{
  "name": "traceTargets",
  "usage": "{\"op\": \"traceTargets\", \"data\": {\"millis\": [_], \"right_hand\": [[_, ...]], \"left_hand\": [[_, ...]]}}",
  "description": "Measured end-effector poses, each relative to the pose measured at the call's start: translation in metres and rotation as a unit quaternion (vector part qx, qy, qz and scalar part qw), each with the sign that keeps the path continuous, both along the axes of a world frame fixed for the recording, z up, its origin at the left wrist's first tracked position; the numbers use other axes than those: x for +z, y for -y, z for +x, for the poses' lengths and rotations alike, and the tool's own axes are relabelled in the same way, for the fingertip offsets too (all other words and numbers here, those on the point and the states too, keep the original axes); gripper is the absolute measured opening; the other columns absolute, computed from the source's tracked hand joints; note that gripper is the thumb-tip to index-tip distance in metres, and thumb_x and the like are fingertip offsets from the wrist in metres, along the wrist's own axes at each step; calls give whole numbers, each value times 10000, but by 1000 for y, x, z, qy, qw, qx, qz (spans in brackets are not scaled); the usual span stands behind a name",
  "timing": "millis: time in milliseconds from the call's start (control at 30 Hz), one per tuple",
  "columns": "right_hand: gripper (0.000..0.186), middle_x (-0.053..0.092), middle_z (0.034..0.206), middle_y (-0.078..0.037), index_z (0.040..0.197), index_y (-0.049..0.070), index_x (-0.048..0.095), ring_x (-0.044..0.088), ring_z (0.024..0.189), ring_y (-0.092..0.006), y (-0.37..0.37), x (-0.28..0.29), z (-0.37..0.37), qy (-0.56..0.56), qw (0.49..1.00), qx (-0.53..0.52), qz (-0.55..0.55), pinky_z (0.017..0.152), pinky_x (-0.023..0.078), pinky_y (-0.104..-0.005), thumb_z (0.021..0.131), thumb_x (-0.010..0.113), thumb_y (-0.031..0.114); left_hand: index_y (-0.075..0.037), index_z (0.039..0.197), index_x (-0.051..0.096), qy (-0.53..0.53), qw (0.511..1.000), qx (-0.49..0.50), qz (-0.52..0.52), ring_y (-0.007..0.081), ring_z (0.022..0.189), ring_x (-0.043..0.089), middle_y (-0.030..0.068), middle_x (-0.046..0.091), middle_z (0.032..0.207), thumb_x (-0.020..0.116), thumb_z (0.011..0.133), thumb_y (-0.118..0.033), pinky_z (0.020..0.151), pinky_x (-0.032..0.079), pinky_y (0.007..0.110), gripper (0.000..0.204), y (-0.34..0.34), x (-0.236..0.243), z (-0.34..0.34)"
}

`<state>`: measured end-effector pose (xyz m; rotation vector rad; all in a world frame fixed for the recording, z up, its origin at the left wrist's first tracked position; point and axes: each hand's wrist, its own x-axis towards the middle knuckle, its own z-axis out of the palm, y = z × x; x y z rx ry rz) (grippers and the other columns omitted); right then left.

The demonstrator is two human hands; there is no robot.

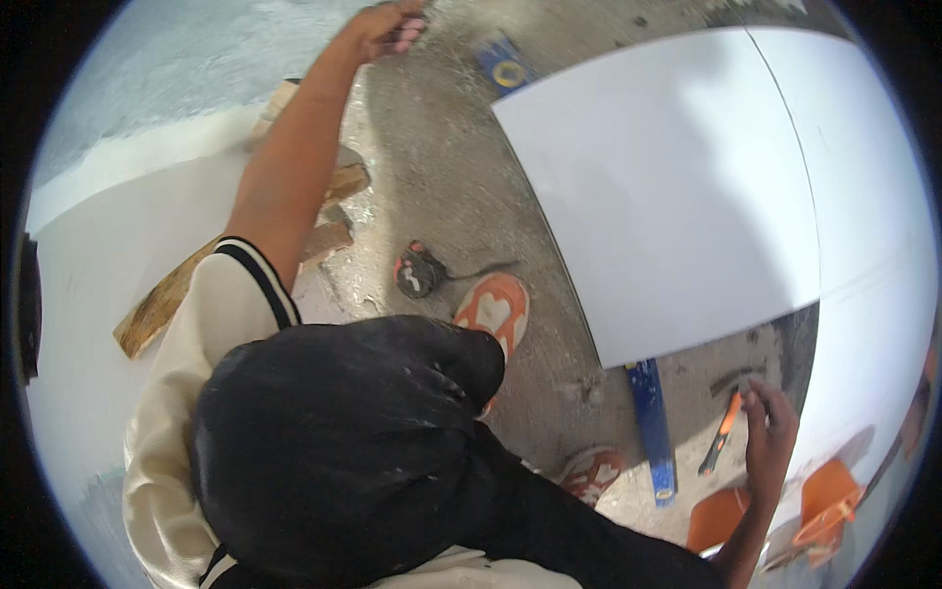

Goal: The person installs white ceramic floor tiles in a room under construction. They use a spirit level to check alignment, a hammer to tap tiles into place, and a trowel to spread cement mortar. The person also uses a string line for alignment and handles buckets of mortar.

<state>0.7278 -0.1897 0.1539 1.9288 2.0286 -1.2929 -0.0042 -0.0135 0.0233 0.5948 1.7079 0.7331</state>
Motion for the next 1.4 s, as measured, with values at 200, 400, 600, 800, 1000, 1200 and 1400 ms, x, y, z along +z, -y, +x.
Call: {"op": "traceTargets", "data": {"millis": [200, 400, 600, 800, 1000, 1200, 1400], "right_hand": [[256, 723, 1021, -118, 1201, -28, 701, 664, 918, -183, -4, -4, -1, -30, 999, -22, -27, 854, 519, -319, 1009, 629, 125], [254, 732, 1027, -105, 1200, -23, 702, 667, 916, -175, 8, -3, -2, -39, 997, -54, -46, 854, 526, -317, 1006, 640, 128], [288, 728, 967, -117, 1153, -24, 717, 672, 918, -193, 20, -10, -7, -3, 999, 2, -45, 879, 516, -345, 998, 662, 212], [304, 714, 1015, -106, 1188, -37, 695, 673, 918, -174, 19, -16, -11, -27, 997, 9, -76, 833, 545, -316, 1026, 643, 215], [279, 720, 968, -117, 1161, -45, 700, 677, 894, -181, 15, -10, -14, -30, 997, -29, -67, 837, 528, -318, 996, 644, 172], [279, 724, 986, -128, 1174, -61, 693, 688, 895, -185, 15, -13, -13, -49, 996, -33, -72, 820, 547, -319, 1002, 640, 153], [256, 727, 981, -119, 1180, -42, 697, 693, 889, -172, 14, -16, -18, -62, 994, -45, -82, 822, 560, -324, 1005, 634, 134]], "left_hand": [[-96, 815, 615, 4, 1000, -9, 3, 123, 480, 383, -22, 472, 591, 484, 1056, -293, 439, 357, 301, 338, 3, -20, -15], [-61, 815, 667, -85, 995, 30, 35, 141, 482, 483, 39, 575, 617, 546, 1011, -212, 430, 410, 306, 276, 5, -3, 11], [-41, 837, 721, -150, 986, 59, 53, 140, 420, 486, 65, 620, 621, 586, 982, -191, 379, 379, 313, 249, 8, -3, 33], [-33, 802, 730, -122, 985, 77, 97, 152, 427, 496, 80, 651, 638, 632, 952, -158, 363, 348, 331, 218, 6, -24, 2], [3, 732, 727, -240, 963, 70, 102, 192, 474, 537, 107, 699, 701, 700, 902, -167, 408, 368, 367, 242, 14, -4, 29], [-14, 726, 748, -349, 934, 14, 67, 263, 565, 661, 147, 713, 688, 713, 877, -259, 509, 508, 405, 290, 6, 0, 20], [-11, 783, 773, -528, 840, -113, 45, 321, 679, 741, 193, 737, 752, 689, 886, -346, 668, 601, 423, 361, -14, -25, -10]]}}
